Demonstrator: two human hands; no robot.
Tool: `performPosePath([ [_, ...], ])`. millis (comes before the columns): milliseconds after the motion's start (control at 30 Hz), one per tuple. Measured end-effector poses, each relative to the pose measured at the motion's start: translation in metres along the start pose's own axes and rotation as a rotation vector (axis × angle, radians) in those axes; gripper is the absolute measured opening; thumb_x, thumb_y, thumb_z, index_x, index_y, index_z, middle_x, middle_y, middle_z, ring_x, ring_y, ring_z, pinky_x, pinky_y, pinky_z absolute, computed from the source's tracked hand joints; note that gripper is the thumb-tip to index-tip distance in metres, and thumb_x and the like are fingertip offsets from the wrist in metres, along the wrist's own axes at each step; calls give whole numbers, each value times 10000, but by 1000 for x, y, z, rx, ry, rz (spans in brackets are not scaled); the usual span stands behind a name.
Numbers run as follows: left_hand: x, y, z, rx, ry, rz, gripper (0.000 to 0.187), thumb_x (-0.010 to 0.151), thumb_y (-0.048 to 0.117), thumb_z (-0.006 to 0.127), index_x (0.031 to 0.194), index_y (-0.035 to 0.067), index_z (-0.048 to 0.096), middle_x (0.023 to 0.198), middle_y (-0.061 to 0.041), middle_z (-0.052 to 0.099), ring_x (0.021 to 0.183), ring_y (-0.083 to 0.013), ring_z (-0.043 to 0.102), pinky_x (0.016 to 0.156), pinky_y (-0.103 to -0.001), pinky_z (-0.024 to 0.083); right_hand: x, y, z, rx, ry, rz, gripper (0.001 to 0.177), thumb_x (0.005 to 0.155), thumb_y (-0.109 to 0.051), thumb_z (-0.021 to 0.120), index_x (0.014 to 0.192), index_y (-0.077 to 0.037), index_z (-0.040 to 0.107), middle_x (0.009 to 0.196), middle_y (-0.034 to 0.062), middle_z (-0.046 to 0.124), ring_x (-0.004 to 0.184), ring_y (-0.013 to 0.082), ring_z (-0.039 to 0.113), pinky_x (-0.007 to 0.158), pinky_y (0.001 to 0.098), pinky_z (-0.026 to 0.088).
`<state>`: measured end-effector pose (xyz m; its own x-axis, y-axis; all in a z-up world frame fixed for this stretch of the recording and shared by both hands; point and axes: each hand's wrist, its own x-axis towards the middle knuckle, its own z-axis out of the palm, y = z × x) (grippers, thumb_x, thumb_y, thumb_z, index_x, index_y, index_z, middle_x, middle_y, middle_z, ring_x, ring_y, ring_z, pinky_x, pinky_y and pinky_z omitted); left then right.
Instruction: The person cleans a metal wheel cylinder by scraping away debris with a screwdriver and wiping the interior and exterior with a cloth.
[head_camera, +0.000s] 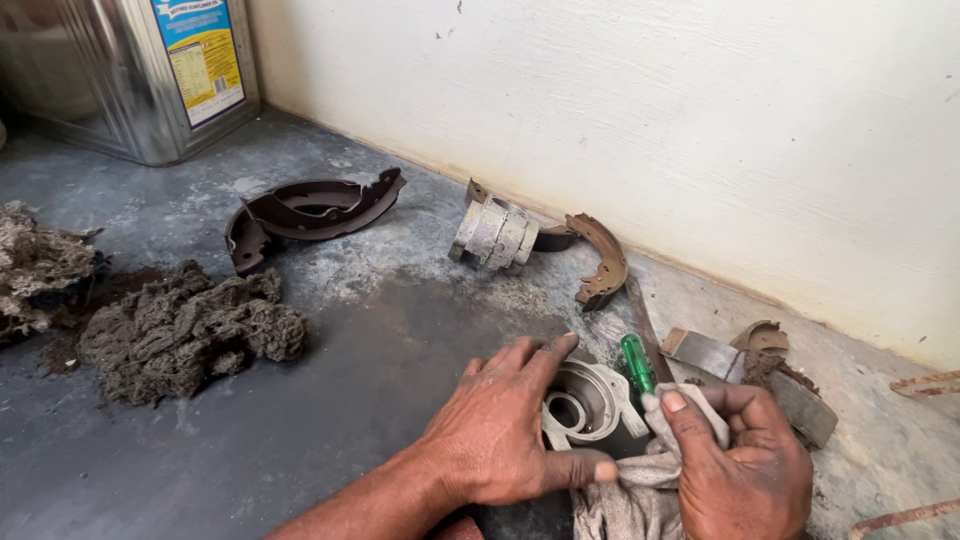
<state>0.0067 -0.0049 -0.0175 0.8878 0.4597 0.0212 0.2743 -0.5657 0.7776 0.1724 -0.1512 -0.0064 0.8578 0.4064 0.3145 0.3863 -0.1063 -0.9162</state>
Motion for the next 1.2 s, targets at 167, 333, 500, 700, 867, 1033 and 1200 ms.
performPosePath([
  [167, 3, -7, 3, 27, -2, 76, 1416, 611, 829, 758, 1684, 117, 167, 1640, -282, 247, 1506, -508, 208, 1136, -718, 138, -5, -12, 4, -78, -52, 32, 166, 881, -5, 701, 1036, 48, 726, 849, 198, 775, 763, 213, 774, 635, 329, 639],
  [333, 2, -15, 3, -26, 30, 115, 1480, 574, 813, 780, 1698, 102, 130, 1636, -292, 283, 1505, -509, 254, 1165, -714, 153, -12, -10, 9, -285, -58, -101, 181, 858, -37, 732, 1032, -32, 781, 996, 137, 775, 843, 199, 771, 655, 308, 639],
  [500, 4, -5, 4, -25, 29, -60, 1538, 495, 738, 883, 1689, 142, 117, 1602, -333, 235, 1504, -539, 190, 1169, -716, 139, -10, -13, 11, -443, -133, -217, 255, 842, -63, 731, 1070, -135, 820, 1024, 97, 745, 960, 191, 729, 835, 325, 573],
  [700, 4, -7, 1, -93, 122, 5, 1399, 454, 774, 862, 1555, 28, 425, 1472, -275, 524, 1404, -445, 447, 1155, -586, 334, -1, -13, 12, -503, -270, -356, 312, 847, -55, 646, 1095, -140, 815, 989, 109, 680, 907, 220, 709, 804, 380, 562],
  [867, 5, -1, -3, -82, 91, -57, 1367, 441, 711, 910, 1519, 28, 417, 1448, -257, 517, 1397, -411, 431, 1133, -546, 333, 11, -24, 35, -808, -445, -588, 255, 855, -206, 684, 1046, -220, 853, 1007, 59, 655, 1068, 238, 596, 1063, 541, 338],
  [1033, 3, -4, -6, -72, 141, 16, 1272, 505, 654, 911, 1516, 48, 435, 1413, -216, 578, 1398, -384, 447, 1125, -535, 341, 14, -39, 41, -919, -545, -647, 362, 813, -253, 656, 1135, -289, 819, 1035, 49, 615, 1110, 244, 546, 1119, 564, 246],
  [1200, 0, 2, -6, -62, 161, -5, 1145, 536, 590, 895, 1486, 102, 480, 1390, -136, 631, 1374, -331, 499, 1119, -516, 366, 4, -47, 39, -1284, -526, -493, 352, 904, -308, 602, 1215, -359, 758, 1104, 51, 574, 1173, 218, 521, 1169, 597, 213],
])
